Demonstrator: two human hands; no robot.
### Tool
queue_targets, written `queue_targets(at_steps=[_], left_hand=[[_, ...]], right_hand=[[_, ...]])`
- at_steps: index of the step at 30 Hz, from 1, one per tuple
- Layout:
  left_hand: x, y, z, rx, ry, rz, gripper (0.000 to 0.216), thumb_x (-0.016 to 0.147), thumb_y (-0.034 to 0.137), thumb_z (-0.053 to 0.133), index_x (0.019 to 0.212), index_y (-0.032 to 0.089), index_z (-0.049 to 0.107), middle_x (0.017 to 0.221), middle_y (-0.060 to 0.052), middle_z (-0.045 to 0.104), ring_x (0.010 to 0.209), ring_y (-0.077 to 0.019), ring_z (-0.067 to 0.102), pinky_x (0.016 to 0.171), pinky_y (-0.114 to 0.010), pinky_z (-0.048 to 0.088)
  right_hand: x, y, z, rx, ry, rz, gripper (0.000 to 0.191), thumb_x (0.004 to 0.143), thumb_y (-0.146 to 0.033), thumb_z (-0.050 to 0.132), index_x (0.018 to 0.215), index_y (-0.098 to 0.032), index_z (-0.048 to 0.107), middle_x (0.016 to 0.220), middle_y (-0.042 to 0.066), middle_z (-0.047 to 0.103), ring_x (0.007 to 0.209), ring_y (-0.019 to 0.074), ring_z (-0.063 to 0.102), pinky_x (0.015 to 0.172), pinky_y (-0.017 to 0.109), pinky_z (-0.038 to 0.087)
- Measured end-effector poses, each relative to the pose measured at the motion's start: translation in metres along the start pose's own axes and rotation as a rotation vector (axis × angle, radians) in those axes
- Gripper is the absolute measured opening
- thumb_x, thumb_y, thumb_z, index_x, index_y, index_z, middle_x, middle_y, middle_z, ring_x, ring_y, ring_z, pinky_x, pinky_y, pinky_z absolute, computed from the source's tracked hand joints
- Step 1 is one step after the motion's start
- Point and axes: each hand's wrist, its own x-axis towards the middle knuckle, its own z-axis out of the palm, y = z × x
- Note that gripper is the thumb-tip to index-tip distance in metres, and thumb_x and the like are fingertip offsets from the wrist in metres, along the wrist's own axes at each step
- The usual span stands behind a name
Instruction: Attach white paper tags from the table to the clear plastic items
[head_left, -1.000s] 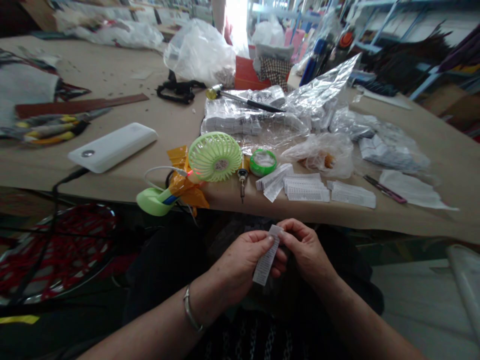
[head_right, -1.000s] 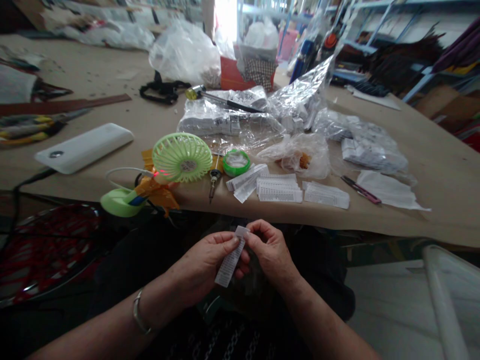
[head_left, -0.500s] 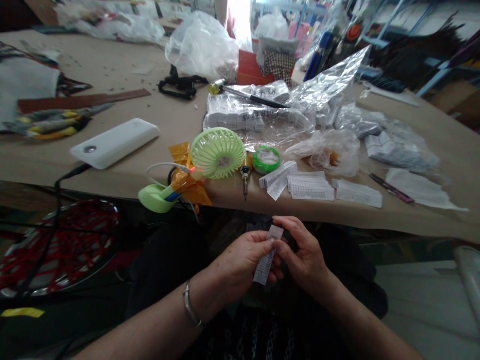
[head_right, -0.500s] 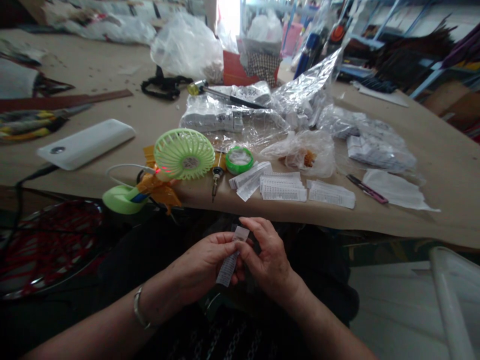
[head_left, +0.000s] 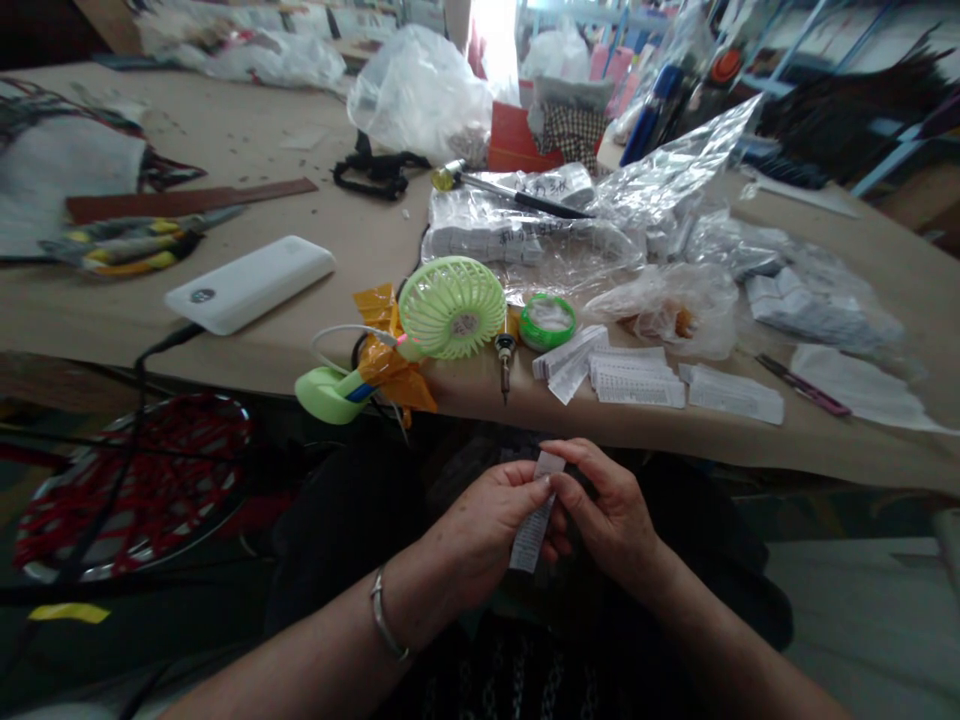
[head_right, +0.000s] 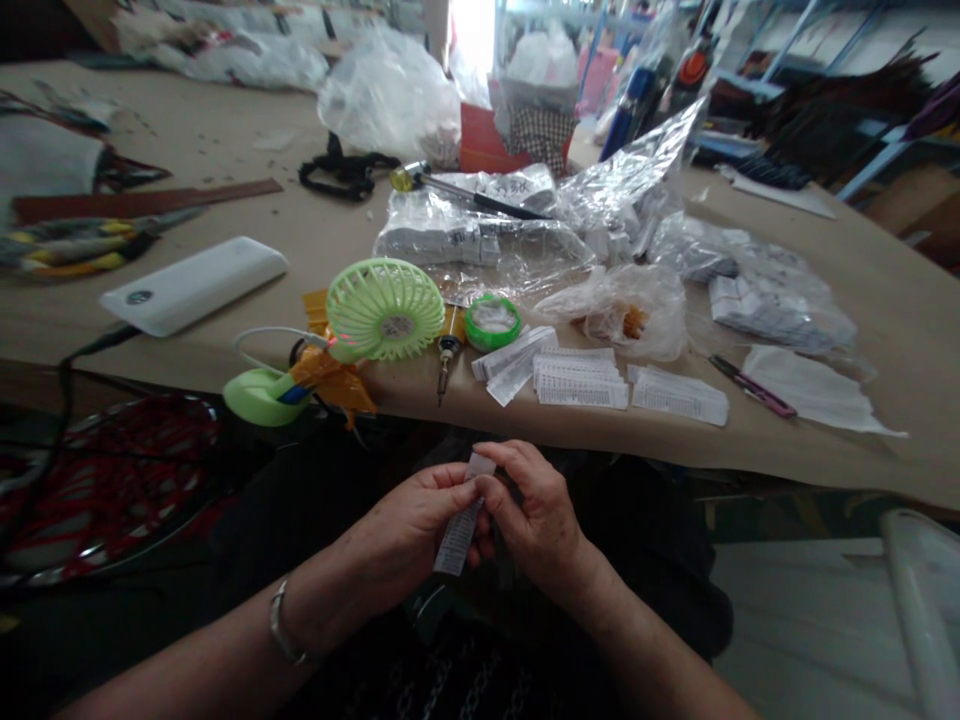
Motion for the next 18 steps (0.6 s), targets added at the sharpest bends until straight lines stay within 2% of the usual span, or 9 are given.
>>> queue_targets(at_steps=[3,6,11,15,18], left_hand=[[0.000,-0.001,-0.004,-0.002,-0.004,0.002,0.015,0.083,0.027,0.052,0.079,0.013,0.056,0.060,0.000,0.055,0.048,-0.0092,0.053,0.048,-0.021,0.043],[-0.001,-0.002,-0.008,-0.012,-0.018,0.032,0.017,0.084,0.030,0.052,0.081,0.013,0.056,0.062,0.000,0.055,0.051,-0.0103,0.055,0.049,-0.022,0.043],[-0.004,0.001,-0.011,0.016,0.032,0.074,0.017,0.083,0.029,0.051,0.078,0.013,0.055,0.061,0.001,0.055,0.051,-0.0098,0.054,0.050,-0.021,0.042],[-0.007,0.006,-0.011,0.066,0.060,0.088,0.018,0.083,0.029,0.050,0.075,0.014,0.056,0.060,0.001,0.055,0.050,-0.0091,0.052,0.049,-0.021,0.041],[-0.007,0.009,-0.011,0.115,0.080,0.111,0.022,0.084,0.030,0.049,0.070,0.013,0.056,0.058,0.001,0.054,0.049,-0.0091,0.051,0.050,-0.021,0.040]], right_hand=[[0.003,-0.003,0.003,0.013,0.002,0.022,0.027,0.086,-0.027,0.050,0.112,-0.023,0.058,0.097,0.004,0.064,0.090,0.0167,0.061,0.081,0.030,0.049],[0.005,-0.007,0.006,0.078,0.026,0.128,0.031,0.085,-0.029,0.052,0.115,-0.023,0.055,0.095,0.003,0.064,0.085,0.0156,0.063,0.077,0.027,0.050],[0.010,-0.012,0.011,0.322,0.000,0.307,0.015,0.081,-0.035,0.057,0.089,-0.022,0.059,0.076,-0.001,0.063,0.065,0.0120,0.060,0.062,0.023,0.049],[0.015,-0.013,0.016,0.486,-0.006,0.404,0.017,0.078,-0.037,0.060,0.077,-0.020,0.057,0.059,-0.004,0.057,0.050,0.0088,0.052,0.049,0.021,0.043],[0.019,-0.012,0.020,0.564,-0.024,0.449,0.019,0.078,-0.036,0.061,0.074,-0.019,0.057,0.055,-0.005,0.055,0.046,0.0074,0.048,0.046,0.019,0.040]])
